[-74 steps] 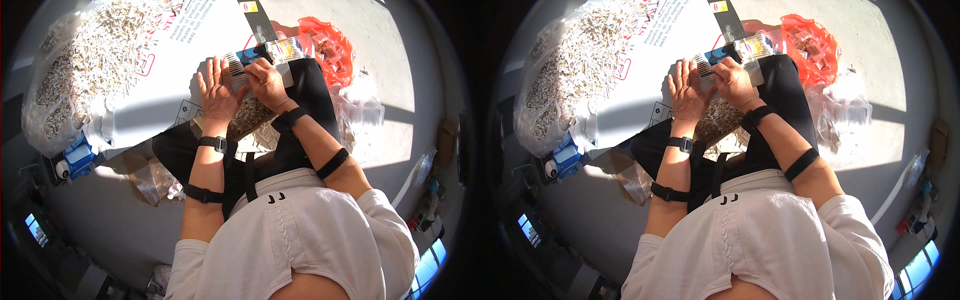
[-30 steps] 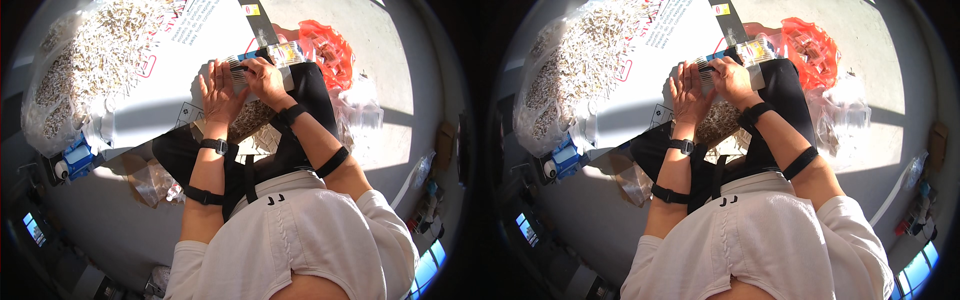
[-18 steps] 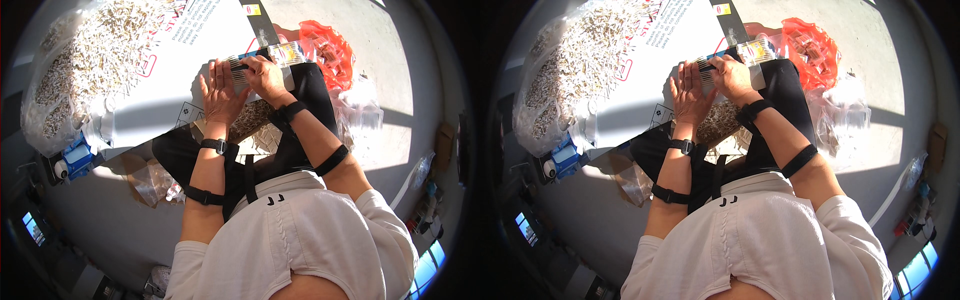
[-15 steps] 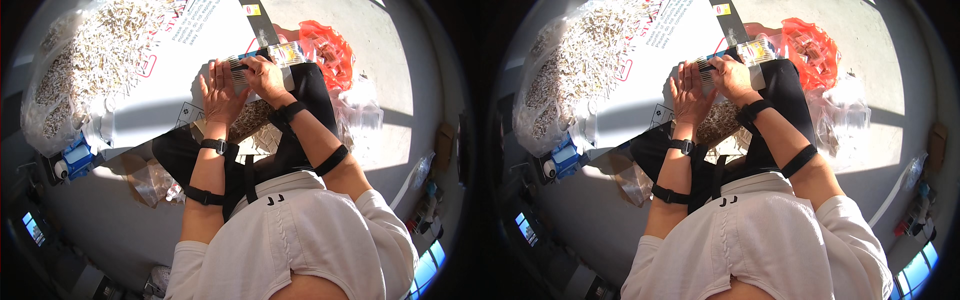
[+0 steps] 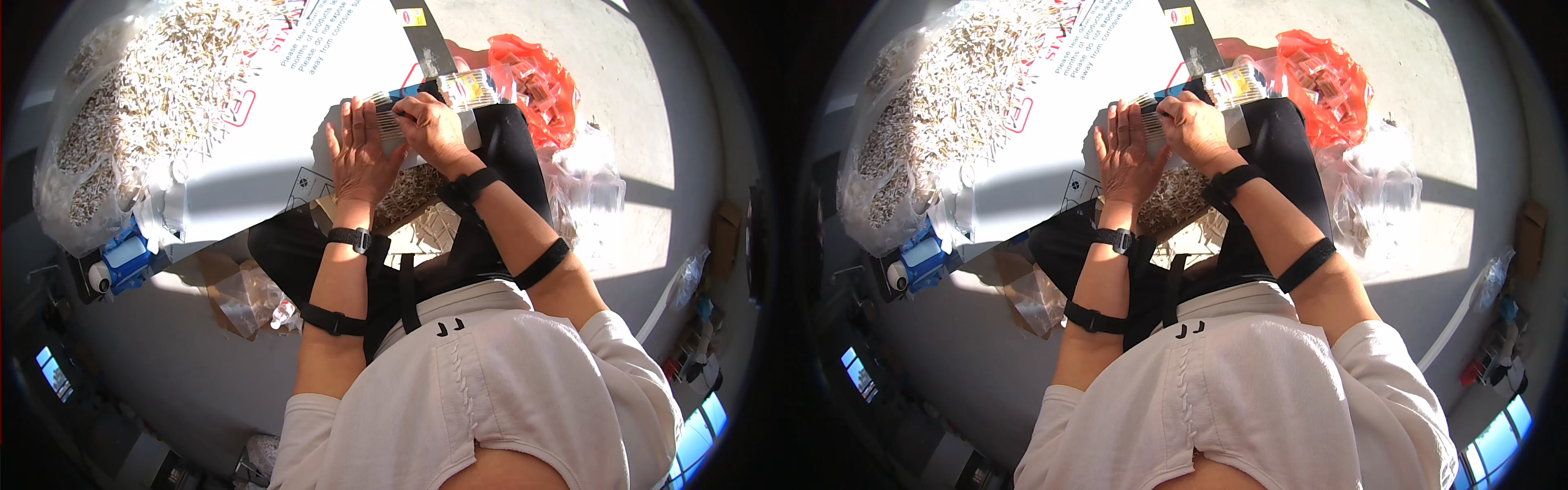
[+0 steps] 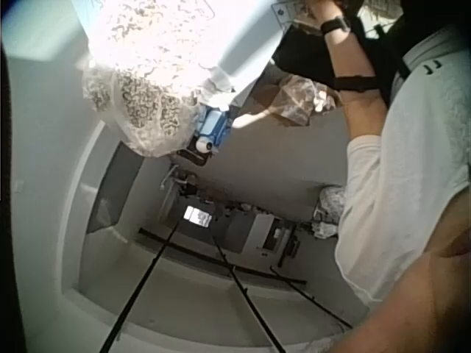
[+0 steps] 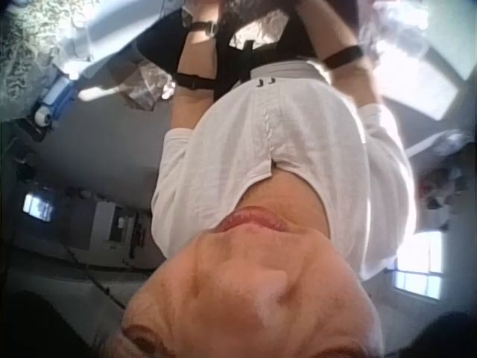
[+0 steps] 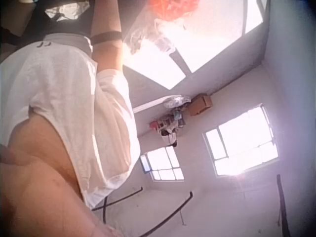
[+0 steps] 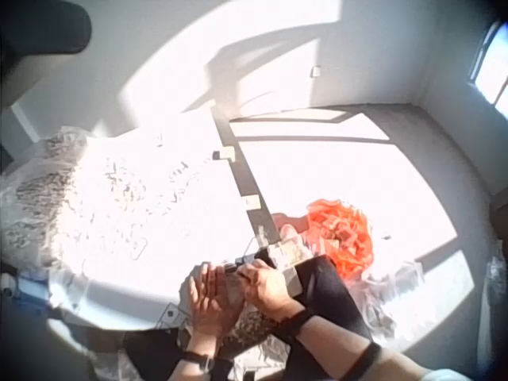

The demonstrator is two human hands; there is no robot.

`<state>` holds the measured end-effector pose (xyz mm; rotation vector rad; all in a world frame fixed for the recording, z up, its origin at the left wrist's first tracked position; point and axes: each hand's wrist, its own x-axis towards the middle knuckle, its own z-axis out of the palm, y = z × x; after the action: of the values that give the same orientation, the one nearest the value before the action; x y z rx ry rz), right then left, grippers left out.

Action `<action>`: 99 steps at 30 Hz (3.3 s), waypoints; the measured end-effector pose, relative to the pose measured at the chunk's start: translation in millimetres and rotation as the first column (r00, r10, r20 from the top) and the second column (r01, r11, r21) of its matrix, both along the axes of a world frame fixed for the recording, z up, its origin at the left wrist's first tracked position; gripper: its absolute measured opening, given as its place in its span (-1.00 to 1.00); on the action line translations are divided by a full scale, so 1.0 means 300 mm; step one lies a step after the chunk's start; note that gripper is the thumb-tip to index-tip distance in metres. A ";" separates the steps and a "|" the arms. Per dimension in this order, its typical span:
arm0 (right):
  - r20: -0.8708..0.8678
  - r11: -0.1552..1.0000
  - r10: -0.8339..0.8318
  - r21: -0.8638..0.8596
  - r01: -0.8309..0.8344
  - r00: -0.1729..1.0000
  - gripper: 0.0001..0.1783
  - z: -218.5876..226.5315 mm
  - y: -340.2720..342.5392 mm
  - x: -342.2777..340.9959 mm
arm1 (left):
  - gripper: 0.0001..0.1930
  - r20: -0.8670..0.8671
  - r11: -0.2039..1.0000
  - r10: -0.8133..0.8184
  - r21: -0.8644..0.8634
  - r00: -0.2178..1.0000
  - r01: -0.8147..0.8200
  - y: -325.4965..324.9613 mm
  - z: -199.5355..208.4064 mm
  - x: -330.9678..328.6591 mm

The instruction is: The person is taking cotton swabs from a pile and placing them into small clear plastic bags at a workbench.

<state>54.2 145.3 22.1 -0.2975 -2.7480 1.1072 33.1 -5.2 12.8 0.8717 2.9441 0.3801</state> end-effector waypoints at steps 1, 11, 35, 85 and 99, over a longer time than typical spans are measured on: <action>-0.001 1.000 0.003 0.000 -0.003 1.000 -0.86 -0.001 0.000 -0.008 | -0.04 0.004 1.000 0.007 0.011 1.000 -0.007 -0.002 -0.001 0.000; -0.069 0.999 0.040 -0.010 -0.041 0.997 -0.85 -0.001 0.040 -0.126 | -0.08 -0.040 0.999 -0.006 0.048 0.999 0.007 0.003 0.003 0.002; -0.038 0.940 0.310 0.160 -0.301 0.950 -0.67 0.067 0.099 -0.310 | -0.12 -0.051 1.000 -0.018 0.005 0.999 0.019 -0.005 -0.009 0.002; -0.152 0.984 0.162 0.094 -0.149 0.975 -0.47 -0.094 0.341 0.068 | -0.12 -0.048 0.982 0.171 0.090 0.984 -0.167 0.292 -0.018 0.040; -0.183 0.988 0.152 0.044 -0.146 0.971 -0.46 -0.096 0.344 0.073 | -0.16 -0.024 0.988 0.041 0.151 0.999 -0.037 0.314 -0.015 0.059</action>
<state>76.0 248.5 -6.7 0.0173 -2.6520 1.0662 50.7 89.1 8.4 0.8416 2.9926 0.6054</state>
